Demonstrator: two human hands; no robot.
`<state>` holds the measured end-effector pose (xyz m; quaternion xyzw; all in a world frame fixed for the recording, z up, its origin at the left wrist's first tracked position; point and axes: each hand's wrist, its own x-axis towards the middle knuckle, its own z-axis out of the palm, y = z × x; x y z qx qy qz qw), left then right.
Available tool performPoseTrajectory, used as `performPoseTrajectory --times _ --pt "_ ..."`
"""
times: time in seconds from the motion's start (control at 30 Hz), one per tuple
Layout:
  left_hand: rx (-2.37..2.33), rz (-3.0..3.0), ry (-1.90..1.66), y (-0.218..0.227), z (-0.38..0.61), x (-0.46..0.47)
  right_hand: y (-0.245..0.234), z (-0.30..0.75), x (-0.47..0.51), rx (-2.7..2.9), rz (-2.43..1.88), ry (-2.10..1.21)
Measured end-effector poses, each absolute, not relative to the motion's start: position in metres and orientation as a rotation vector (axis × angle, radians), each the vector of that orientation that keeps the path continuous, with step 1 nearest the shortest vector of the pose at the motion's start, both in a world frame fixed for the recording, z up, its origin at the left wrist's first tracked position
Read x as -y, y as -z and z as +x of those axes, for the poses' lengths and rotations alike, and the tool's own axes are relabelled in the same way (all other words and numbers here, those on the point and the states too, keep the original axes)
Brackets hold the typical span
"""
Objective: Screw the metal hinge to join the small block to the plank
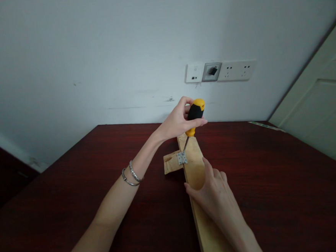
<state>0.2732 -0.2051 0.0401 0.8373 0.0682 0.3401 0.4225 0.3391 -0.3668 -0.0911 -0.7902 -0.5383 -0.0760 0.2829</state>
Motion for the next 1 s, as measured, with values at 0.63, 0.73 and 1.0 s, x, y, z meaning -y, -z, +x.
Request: performPoseTrajectory --times 0.63,0.73,1.0 --pt "-0.148 2.090 -0.917 -0.0432 0.2673 0.2068 0.0930 0.3399 0.3666 1.445 -2.115 0.233" --pt "-0.185 2.199 -0.989 -0.0419 0.2696 0.2092 0.0920 0.3383 0.3666 1.445 -2.113 0.224" --pt "-0.263 2.295 -1.007 -0.0372 0.2690 0.2079 0.0909 0.3382 0.3668 1.441 -2.119 0.212"
